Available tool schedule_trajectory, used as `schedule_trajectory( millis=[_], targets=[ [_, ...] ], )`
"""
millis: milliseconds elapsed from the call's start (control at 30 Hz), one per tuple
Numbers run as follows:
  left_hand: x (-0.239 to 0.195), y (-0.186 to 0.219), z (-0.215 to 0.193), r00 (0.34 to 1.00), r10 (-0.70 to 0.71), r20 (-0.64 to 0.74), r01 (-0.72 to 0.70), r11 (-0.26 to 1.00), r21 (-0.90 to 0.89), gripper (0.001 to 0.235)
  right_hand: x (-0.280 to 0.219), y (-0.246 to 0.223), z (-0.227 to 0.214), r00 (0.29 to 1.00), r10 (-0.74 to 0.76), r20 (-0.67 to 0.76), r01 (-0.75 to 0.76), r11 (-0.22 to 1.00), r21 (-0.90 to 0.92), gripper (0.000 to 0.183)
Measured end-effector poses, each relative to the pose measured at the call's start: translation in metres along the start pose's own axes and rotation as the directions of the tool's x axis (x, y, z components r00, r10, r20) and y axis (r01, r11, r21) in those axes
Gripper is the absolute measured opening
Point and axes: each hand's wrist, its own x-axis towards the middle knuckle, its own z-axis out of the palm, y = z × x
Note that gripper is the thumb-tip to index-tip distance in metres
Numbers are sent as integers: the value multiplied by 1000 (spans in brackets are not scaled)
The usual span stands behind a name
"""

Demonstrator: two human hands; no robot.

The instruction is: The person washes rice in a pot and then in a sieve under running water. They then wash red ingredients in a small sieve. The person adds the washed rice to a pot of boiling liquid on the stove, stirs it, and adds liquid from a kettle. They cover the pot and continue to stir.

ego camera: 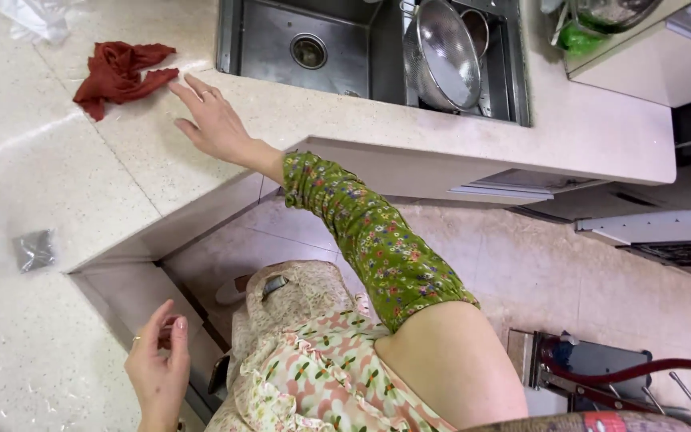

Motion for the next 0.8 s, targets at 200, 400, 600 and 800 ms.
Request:
schedule_trajectory(
  millis=[200, 400, 600, 800],
  targets=[
    [-26, -18, -26, 985, -61, -162, 61, 998, -8, 32, 79, -35, 43, 983, -173, 60, 182, 949, -257, 93],
    [-46, -16, -51, 932, -186, -312, 207, 978, 37, 27, 100, -59, 64, 957, -287, 42, 290, 937, -194, 34],
    [-87, -25, -58, 829, -227, -511, 203, 974, -102, 26, 41, -176, 20, 982, -123, 146, -8, 735, 678, 28],
    [-152, -27, -50, 653, -288, -700, 255, 954, -155, 24, -84, -315, 44, 613, -750, 250, 125, 404, 906, 29]
  ],
)
